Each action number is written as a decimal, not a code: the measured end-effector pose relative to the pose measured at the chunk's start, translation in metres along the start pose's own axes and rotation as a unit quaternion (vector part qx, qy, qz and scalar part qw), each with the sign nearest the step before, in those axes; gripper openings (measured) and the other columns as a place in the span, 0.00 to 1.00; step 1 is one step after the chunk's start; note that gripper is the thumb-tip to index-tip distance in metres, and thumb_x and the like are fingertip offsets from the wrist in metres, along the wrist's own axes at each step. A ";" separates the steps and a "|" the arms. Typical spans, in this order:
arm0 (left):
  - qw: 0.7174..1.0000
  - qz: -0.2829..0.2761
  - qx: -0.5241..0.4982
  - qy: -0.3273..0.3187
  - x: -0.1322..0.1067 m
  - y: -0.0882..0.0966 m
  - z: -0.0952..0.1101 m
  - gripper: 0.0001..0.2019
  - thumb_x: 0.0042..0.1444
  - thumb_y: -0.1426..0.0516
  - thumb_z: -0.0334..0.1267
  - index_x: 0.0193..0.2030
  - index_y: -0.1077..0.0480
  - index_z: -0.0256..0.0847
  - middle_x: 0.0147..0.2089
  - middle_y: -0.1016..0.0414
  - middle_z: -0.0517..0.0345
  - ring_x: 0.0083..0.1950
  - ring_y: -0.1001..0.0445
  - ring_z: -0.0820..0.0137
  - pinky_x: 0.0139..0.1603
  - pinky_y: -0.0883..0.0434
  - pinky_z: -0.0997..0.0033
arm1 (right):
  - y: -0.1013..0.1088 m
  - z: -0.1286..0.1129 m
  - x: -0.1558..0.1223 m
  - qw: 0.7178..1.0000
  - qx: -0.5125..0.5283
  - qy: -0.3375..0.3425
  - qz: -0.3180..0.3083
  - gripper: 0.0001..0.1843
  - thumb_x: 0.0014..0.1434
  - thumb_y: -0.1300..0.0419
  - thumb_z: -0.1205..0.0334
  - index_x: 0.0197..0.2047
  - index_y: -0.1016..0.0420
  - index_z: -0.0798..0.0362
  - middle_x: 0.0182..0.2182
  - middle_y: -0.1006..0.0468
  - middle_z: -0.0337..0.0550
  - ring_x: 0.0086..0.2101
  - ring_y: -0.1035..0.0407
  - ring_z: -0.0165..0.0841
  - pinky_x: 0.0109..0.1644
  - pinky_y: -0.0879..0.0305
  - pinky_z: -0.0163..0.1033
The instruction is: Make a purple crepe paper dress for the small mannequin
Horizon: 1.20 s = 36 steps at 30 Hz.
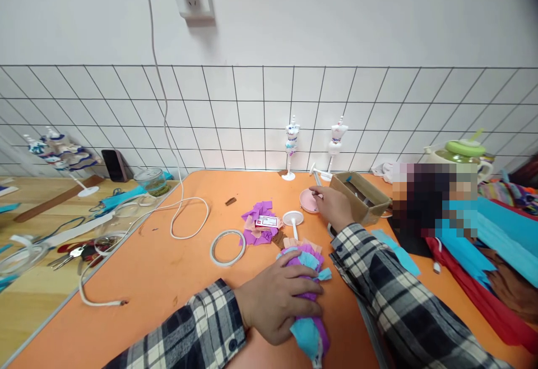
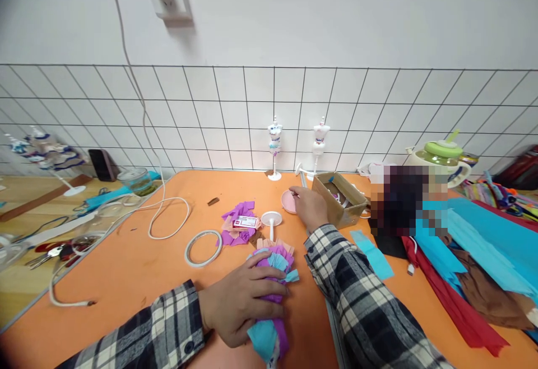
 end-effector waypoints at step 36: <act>0.998 0.067 -0.004 -0.010 0.000 -0.002 -0.001 0.18 0.54 0.47 0.37 0.51 0.27 0.44 0.55 0.23 0.56 0.62 0.34 0.61 0.73 0.66 0.47 | -0.012 -0.001 -0.003 0.989 -0.007 0.038 -0.141 0.20 0.67 0.53 0.61 0.54 0.24 0.51 0.49 0.20 0.50 0.48 0.27 0.41 0.48 0.35 0.39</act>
Point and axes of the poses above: each hand's wrist, its own x-axis towards the middle knuckle, its own y-axis out of the back of the hand, z = x × y, the point moved 2 cm from there along x, towards the middle knuckle
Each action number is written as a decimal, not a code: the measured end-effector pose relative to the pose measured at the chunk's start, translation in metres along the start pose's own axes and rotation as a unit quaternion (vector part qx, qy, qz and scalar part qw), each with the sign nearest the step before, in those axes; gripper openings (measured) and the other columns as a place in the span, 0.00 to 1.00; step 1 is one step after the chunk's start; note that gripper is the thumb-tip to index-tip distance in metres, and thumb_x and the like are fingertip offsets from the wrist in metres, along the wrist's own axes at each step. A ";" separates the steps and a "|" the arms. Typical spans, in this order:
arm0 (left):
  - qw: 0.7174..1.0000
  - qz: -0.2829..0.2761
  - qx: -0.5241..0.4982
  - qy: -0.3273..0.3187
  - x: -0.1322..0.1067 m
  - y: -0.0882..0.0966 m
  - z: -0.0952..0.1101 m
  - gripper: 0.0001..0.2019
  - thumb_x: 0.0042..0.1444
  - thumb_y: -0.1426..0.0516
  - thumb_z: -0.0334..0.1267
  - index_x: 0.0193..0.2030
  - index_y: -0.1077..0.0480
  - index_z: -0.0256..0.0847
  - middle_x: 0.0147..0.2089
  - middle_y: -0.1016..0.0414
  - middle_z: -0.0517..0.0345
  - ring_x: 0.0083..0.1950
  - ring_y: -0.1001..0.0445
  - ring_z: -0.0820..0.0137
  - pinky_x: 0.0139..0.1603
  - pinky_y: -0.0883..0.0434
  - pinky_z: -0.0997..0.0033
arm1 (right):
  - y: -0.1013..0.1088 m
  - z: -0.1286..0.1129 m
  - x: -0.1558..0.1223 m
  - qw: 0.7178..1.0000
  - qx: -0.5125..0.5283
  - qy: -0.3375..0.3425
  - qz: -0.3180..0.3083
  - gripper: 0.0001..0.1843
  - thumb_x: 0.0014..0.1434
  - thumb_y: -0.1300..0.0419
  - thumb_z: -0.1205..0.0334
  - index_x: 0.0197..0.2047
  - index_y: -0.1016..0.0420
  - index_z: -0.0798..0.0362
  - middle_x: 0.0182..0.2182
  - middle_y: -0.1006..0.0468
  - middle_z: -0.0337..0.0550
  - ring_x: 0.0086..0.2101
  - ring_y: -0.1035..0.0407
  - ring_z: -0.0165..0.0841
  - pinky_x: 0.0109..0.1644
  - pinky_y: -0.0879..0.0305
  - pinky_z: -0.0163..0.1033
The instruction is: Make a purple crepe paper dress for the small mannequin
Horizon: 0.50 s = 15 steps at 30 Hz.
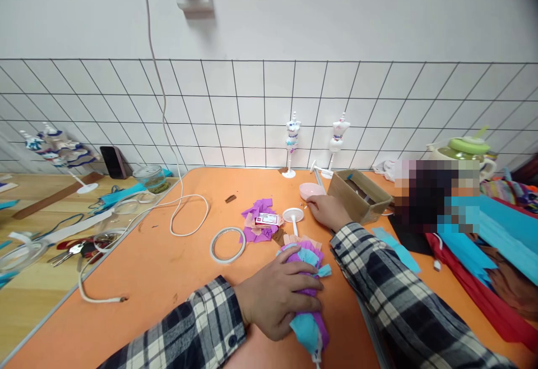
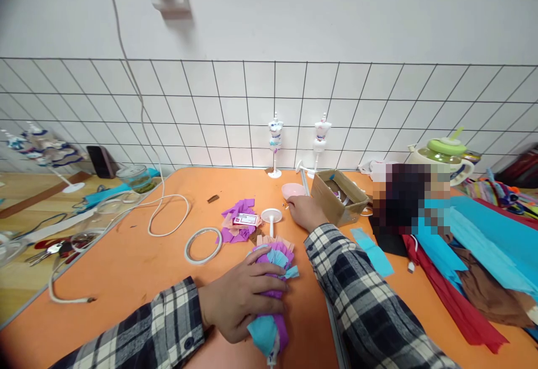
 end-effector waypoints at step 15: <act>1.000 -0.026 -0.010 0.000 0.002 0.003 0.001 0.20 0.55 0.47 0.37 0.54 0.29 0.45 0.55 0.23 0.55 0.63 0.34 0.60 0.73 0.63 0.48 | -0.013 -0.008 0.003 0.990 0.022 -0.006 0.140 0.15 0.67 0.49 0.60 0.54 0.27 0.48 0.48 0.21 0.45 0.45 0.26 0.36 0.44 0.35 0.36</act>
Point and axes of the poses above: each hand's wrist, its own x-axis towards the middle knuckle, its own y-axis out of the back of the hand, z = x × y, the point moved 2 cm from there along x, towards the middle knuckle
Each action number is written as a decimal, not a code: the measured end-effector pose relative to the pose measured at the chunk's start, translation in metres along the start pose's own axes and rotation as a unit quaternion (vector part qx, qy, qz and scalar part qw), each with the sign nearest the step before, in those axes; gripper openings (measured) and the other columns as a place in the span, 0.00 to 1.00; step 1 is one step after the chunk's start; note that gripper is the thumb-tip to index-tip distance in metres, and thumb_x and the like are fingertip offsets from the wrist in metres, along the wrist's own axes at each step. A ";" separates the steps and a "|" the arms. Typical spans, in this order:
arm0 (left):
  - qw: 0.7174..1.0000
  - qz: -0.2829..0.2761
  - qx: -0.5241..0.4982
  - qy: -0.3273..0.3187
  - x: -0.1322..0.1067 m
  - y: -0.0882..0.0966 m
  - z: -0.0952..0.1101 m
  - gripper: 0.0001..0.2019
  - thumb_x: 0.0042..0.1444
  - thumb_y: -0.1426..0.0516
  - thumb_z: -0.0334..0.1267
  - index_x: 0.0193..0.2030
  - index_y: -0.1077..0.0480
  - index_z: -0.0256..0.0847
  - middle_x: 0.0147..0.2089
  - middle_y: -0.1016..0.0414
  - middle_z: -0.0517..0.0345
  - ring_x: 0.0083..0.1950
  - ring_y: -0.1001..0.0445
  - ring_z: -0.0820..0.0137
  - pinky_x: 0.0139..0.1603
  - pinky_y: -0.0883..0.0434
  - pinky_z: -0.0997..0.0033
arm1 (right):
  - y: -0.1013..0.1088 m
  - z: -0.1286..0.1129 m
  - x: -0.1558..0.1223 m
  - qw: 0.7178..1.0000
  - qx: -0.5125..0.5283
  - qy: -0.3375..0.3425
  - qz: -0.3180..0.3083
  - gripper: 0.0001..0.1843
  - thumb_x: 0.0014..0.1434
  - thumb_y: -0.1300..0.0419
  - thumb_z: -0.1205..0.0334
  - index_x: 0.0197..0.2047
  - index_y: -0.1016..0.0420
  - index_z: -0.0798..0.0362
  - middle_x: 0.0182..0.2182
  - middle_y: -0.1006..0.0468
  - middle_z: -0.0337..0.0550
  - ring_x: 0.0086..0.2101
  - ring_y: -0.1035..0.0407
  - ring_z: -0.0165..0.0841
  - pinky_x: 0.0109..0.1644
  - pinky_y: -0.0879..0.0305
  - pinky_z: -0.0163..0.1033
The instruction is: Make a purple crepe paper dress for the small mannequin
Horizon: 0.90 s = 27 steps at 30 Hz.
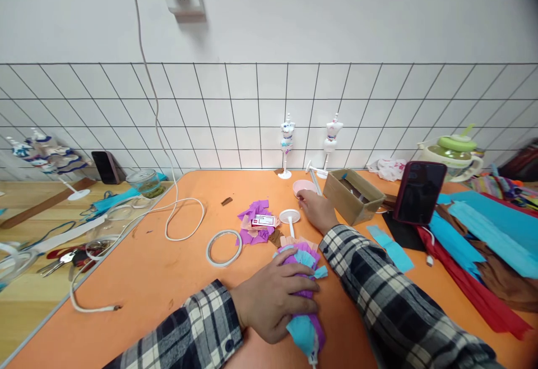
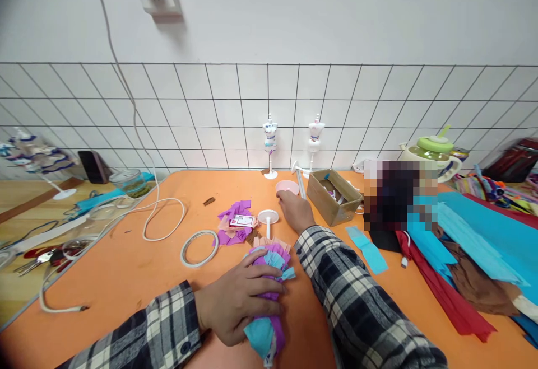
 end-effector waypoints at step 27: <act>0.991 0.046 0.121 0.021 -0.009 0.011 0.002 0.29 0.53 0.47 0.33 0.64 0.36 0.47 0.63 0.29 0.54 0.63 0.34 0.59 0.70 0.49 0.49 | 0.085 -0.057 -0.075 0.976 0.163 0.119 0.082 0.15 0.63 0.48 0.67 0.47 0.21 0.49 0.42 0.17 0.42 0.42 0.25 0.34 0.48 0.31 0.38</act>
Point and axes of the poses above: each hand's wrist, its own x-axis towards the middle knuckle, its own y-axis out of the back of the hand, z = x × y, the point moved 2 cm from there along x, towards the middle knuckle
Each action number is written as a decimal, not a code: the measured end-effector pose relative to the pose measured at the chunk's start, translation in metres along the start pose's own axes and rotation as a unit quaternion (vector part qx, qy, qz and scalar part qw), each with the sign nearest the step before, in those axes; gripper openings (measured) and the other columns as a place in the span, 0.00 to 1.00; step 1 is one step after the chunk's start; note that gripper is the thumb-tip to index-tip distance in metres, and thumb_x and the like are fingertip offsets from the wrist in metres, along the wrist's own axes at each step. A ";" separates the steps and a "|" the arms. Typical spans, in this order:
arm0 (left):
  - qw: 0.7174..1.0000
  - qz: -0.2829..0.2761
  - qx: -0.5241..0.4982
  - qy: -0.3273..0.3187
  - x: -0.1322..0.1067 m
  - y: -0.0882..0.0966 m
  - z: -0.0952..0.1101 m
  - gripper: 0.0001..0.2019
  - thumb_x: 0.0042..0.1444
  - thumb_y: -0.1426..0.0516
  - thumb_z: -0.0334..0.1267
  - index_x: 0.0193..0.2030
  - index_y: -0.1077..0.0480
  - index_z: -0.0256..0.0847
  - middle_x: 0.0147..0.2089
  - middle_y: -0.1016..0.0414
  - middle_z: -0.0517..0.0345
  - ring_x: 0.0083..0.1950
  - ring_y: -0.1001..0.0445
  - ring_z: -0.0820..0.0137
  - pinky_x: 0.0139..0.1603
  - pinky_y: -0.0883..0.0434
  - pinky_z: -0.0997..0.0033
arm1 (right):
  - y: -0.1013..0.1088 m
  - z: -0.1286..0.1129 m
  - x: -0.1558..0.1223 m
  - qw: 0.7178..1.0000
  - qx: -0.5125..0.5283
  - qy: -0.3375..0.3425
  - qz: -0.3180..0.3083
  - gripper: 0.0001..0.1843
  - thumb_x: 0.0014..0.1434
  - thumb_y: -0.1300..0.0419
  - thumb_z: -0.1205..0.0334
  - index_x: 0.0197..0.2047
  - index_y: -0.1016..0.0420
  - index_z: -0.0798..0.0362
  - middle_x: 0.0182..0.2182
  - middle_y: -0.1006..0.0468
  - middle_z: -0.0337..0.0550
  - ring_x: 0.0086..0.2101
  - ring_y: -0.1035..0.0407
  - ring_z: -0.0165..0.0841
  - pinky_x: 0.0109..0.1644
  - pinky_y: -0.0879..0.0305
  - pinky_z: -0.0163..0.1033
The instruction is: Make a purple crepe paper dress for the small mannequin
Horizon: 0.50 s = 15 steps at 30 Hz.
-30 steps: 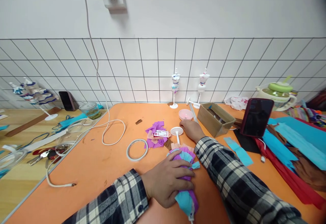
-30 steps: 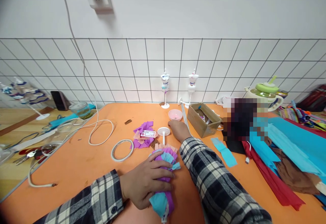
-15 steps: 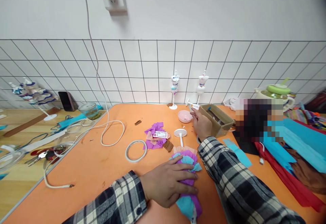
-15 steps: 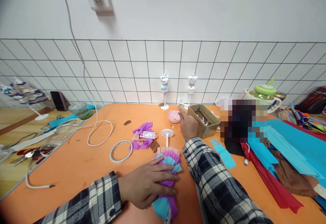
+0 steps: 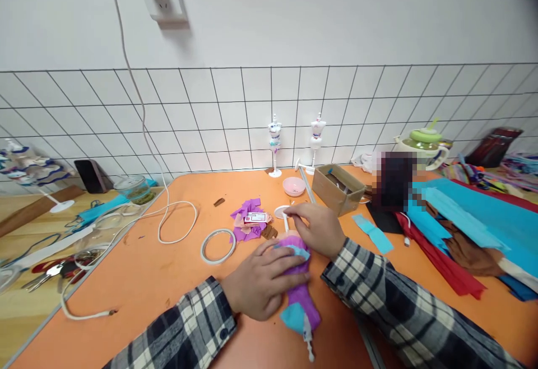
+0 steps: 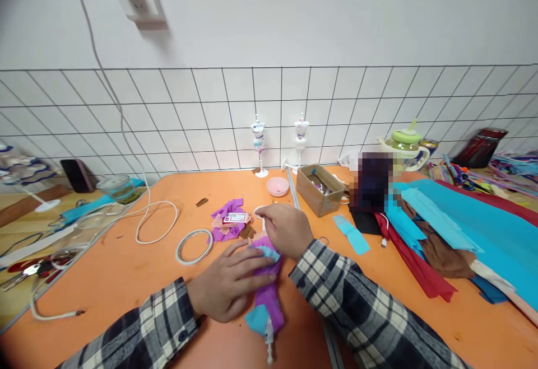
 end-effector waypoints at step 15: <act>0.923 -0.150 0.018 0.355 -0.095 0.056 -0.081 0.14 0.59 0.44 0.52 0.42 0.25 0.45 0.49 0.24 0.51 0.51 0.29 0.57 0.52 0.36 0.60 | 0.019 0.053 -0.073 0.999 0.006 -0.033 0.025 0.14 0.59 0.47 0.71 0.41 0.21 0.50 0.38 0.17 0.40 0.39 0.25 0.34 0.45 0.32 0.38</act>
Point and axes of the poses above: each hand's wrist, its own x-axis towards the middle knuckle, its own y-axis out of the back of the hand, z = x × y, the point moved 2 cm from there along x, towards the middle knuckle
